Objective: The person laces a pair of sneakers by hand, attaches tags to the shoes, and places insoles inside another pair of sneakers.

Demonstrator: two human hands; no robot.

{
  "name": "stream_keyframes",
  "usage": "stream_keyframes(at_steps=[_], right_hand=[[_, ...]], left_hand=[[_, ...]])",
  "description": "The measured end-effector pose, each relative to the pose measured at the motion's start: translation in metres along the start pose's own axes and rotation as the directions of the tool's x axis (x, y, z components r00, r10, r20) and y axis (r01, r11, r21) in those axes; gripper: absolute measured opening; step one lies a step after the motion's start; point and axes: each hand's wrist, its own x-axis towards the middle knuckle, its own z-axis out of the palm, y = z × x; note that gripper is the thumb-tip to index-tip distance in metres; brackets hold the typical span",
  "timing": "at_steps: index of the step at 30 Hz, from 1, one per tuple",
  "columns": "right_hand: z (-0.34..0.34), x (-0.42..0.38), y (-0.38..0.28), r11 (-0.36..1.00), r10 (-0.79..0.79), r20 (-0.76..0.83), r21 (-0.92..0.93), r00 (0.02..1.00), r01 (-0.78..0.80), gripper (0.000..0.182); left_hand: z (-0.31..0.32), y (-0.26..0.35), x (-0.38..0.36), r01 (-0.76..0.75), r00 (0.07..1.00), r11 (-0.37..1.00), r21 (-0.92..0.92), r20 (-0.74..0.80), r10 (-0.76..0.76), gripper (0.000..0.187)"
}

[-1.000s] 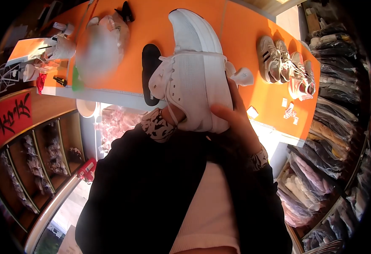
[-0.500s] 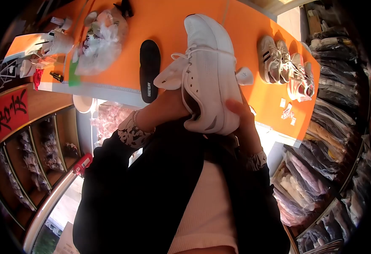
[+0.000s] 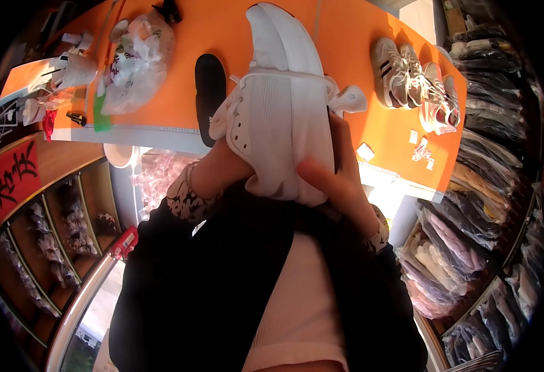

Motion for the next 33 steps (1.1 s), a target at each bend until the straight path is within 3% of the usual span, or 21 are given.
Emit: stream_keyframes(at_steps=[13,20,28,31,33], right_hand=[[0.004,-0.006,-0.008,0.996,-0.032,0.058,0.091,0.998,0.026,0.097],[0.007,-0.007,-0.003,0.991,-0.12,0.112,-0.043,0.987,0.125,0.103],[0.005,-0.007,-0.001,0.975,-0.149,0.11,-0.151,0.983,0.165,0.103],[0.006,-0.006,-0.005,0.997,-0.004,0.007,0.082,1.0,0.004,0.097],[0.004,-0.005,-0.015,0.99,-0.021,-0.086,0.136,0.996,0.033,0.092]], left_hand=[[-0.008,0.01,0.007,0.008,0.992,0.99,-0.144,-0.122,-0.026,0.051],[-0.006,-0.005,0.016,0.044,0.964,0.99,-0.137,-0.254,-0.078,0.05],[0.001,-0.009,0.022,0.059,0.956,0.986,-0.155,-0.274,-0.1,0.05],[-0.005,0.003,0.015,0.088,0.961,0.974,-0.21,-0.24,-0.138,0.05],[-0.014,0.017,0.006,0.146,0.965,0.919,-0.365,-0.151,-0.213,0.049]])
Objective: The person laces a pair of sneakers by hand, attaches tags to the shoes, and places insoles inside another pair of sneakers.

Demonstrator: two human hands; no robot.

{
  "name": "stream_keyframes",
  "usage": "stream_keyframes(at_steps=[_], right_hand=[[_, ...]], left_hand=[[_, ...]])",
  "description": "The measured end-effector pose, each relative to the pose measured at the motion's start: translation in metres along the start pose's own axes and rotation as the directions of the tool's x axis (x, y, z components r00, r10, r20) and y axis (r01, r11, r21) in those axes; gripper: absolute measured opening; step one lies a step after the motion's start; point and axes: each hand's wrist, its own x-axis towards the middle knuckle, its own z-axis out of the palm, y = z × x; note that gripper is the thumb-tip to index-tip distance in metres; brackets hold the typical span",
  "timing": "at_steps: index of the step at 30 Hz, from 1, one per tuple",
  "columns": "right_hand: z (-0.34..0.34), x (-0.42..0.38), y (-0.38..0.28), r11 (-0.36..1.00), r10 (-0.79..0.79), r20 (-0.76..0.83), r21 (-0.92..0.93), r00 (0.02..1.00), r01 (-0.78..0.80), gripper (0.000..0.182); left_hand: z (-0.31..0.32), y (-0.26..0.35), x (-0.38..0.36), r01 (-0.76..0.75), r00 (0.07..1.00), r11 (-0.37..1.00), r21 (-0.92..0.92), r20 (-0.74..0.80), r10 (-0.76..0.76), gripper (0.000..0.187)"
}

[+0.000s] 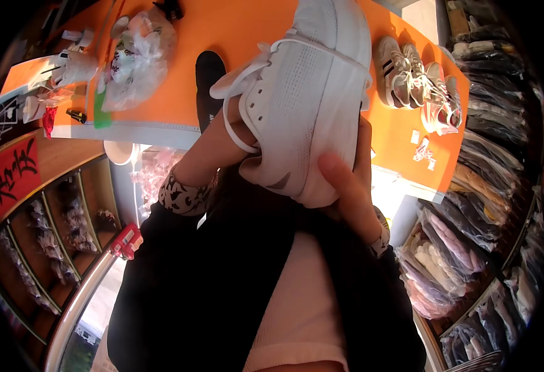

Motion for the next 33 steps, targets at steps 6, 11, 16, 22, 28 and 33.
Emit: stream_keyframes(at_steps=[6,11,16,22,28,33], right_hand=[[0.002,-0.001,-0.017,0.975,-0.17,-0.057,-0.156,0.984,0.159,0.097],[0.015,-0.007,-0.027,0.983,-0.183,0.002,-0.003,0.983,0.183,0.101],[0.016,-0.009,-0.037,0.988,-0.154,0.04,0.011,0.987,0.154,0.101],[0.015,-0.01,-0.034,0.988,-0.151,0.043,0.022,0.988,0.15,0.1],[0.013,-0.01,-0.036,0.995,-0.103,0.063,-0.009,0.993,0.104,0.098],[0.016,-0.007,-0.032,0.993,-0.098,0.056,0.078,0.994,0.094,0.095]], left_hand=[[0.009,0.045,-0.024,0.031,0.983,0.848,-0.529,0.17,0.07,0.051],[0.024,0.064,-0.029,0.089,0.99,0.865,-0.495,-0.051,-0.131,0.059],[0.027,0.061,-0.034,0.115,0.987,0.804,-0.583,-0.027,-0.161,0.06],[0.028,0.063,-0.034,0.093,0.99,0.801,-0.591,-0.03,-0.137,0.062],[0.027,0.064,-0.033,0.102,0.989,0.802,-0.588,-0.028,-0.147,0.063],[0.027,0.062,-0.032,0.132,0.984,0.787,-0.603,-0.019,-0.179,0.06]])
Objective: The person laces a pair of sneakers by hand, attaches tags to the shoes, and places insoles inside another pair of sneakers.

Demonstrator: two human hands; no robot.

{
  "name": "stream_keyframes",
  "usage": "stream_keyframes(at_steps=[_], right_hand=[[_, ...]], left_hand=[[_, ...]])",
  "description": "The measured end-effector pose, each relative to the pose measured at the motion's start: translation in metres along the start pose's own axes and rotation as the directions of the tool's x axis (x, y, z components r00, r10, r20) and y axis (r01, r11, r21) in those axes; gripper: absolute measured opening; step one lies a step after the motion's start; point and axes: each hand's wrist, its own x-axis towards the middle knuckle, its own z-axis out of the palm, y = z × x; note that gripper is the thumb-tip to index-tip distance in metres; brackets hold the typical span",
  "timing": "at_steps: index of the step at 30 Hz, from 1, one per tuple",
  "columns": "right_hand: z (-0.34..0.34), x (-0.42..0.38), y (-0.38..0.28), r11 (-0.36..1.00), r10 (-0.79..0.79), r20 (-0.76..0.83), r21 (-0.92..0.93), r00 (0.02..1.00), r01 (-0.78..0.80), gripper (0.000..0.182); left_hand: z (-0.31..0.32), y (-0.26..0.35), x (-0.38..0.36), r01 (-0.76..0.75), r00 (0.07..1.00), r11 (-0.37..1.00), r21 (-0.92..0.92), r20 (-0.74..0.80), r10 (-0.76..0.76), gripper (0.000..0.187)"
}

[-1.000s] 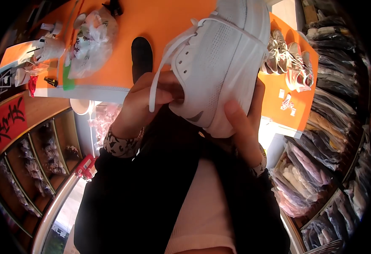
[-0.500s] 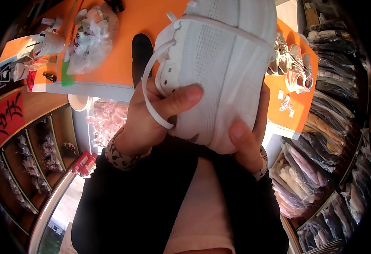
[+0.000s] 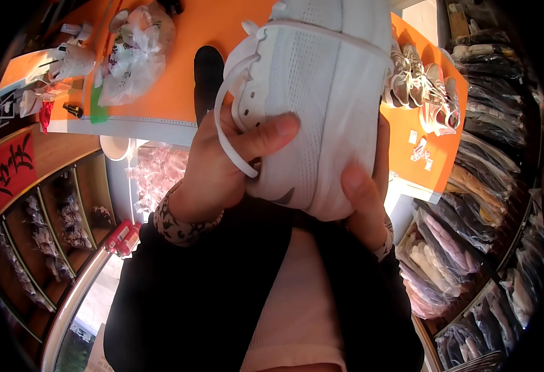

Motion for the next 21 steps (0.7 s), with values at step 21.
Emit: stream_keyframes(at_steps=[21], right_hand=[[-0.002,0.017,0.021,0.808,0.407,-0.076,0.494,0.91,-0.32,0.06]], left_hand=[[-0.026,-0.006,0.011,-0.052,0.992,0.988,0.146,0.123,0.034,0.035]])
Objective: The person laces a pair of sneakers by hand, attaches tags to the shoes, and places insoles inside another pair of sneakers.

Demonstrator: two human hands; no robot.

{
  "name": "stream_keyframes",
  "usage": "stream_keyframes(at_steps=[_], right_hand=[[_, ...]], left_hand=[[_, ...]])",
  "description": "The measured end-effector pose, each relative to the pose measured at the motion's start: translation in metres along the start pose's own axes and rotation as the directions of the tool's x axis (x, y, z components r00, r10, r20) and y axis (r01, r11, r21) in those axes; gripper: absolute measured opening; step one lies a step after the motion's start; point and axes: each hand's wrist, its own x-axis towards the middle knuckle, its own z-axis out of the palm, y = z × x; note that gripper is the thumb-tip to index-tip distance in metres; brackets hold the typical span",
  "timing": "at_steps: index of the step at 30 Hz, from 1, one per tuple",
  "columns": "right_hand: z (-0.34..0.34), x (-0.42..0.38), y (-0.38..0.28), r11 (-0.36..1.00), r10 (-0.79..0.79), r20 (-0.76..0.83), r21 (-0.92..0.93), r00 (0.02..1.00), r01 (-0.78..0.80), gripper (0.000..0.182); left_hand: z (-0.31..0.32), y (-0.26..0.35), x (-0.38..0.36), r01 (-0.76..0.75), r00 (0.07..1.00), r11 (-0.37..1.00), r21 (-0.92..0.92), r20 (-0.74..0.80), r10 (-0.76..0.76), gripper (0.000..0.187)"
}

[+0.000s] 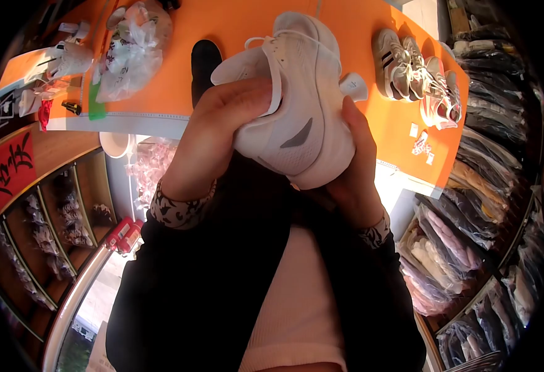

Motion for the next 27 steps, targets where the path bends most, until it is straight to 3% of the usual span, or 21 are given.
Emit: stream_keyframes(at_steps=[3,6,10,13,15,16,18,19,20,21,22,23,24,25,26,27], right_hand=[[-0.01,0.003,0.001,0.998,0.01,0.081,0.066,0.997,-0.015,0.058],[-0.007,0.004,0.003,0.998,0.027,0.013,0.058,1.0,-0.027,0.06],[-0.015,0.007,0.003,0.995,0.066,0.041,0.071,0.997,-0.068,0.061],[-0.025,0.012,0.006,0.982,0.141,0.16,0.103,0.977,-0.159,0.061],[-0.018,0.012,0.007,0.98,0.143,0.094,0.123,0.985,-0.154,0.062],[-0.021,0.015,0.009,0.981,0.142,0.093,0.122,0.985,-0.153,0.062],[-0.036,0.027,0.018,0.998,-0.01,0.002,-0.068,1.0,0.01,0.056],[-0.051,0.032,0.02,0.997,-0.009,-0.001,-0.073,1.0,0.009,0.056],[-0.072,0.036,0.022,0.835,-0.174,-0.079,-0.54,0.982,0.104,0.055],[-0.091,0.038,0.025,0.465,-0.349,-0.066,-0.878,0.935,0.112,0.053],[-0.108,0.039,0.031,0.462,-0.349,-0.064,-0.88,0.935,0.112,0.053],[-0.124,0.039,0.038,0.033,-0.448,0.113,-0.989,0.887,0.143,0.047],[-0.139,0.037,0.047,-0.401,-0.459,0.309,-0.909,0.833,0.116,0.041],[-0.154,0.039,0.056,-0.402,-0.461,0.302,-0.909,0.834,0.107,0.041],[-0.167,0.045,0.063,-0.398,-0.316,0.12,-0.917,0.941,-0.016,0.036],[-0.181,0.05,0.069,-0.413,-0.159,-0.079,-0.9,0.984,-0.139,0.031]], left_hand=[[0.002,-0.001,0.002,0.037,0.997,0.999,0.034,-0.074,-0.034,0.034],[0.0,-0.001,0.003,0.061,0.996,0.998,0.032,-0.068,-0.059,0.034],[0.0,-0.005,0.008,0.06,0.992,0.998,0.033,-0.117,-0.056,0.034],[0.002,-0.003,0.008,0.069,0.991,0.998,-0.005,-0.112,-0.069,0.036],[0.011,0.003,0.005,0.051,0.996,0.983,0.178,-0.077,-0.038,0.04],[0.008,0.001,0.007,0.052,0.996,0.983,0.177,-0.076,-0.039,0.04],[-0.009,-0.012,0.016,-0.035,0.999,0.883,0.467,0.026,0.025,0.044],[-0.021,-0.023,0.023,-0.036,0.999,0.886,0.463,0.027,0.027,0.044],[-0.036,-0.038,0.031,-0.097,0.995,0.817,0.568,0.045,0.087,0.043],[-0.047,-0.051,0.038,-0.153,0.987,0.732,0.664,0.069,0.143,0.042],[-0.053,-0.061,0.041,-0.129,0.989,0.671,0.73,0.046,0.14,0.042],[-0.06,-0.07,0.043,-0.129,0.989,0.673,0.728,0.046,0.14,0.042],[-0.066,-0.08,0.046,-0.092,0.992,0.542,0.836,0.032,0.119,0.042],[-0.072,-0.091,0.046,-0.056,0.995,0.394,0.917,0.018,0.101,0.041],[-0.078,-0.105,0.044,-0.061,0.995,0.4,0.915,0.024,0.098,0.041],[-0.085,-0.119,0.042,-0.09,0.991,0.288,0.953,0.056,0.126,0.044]])
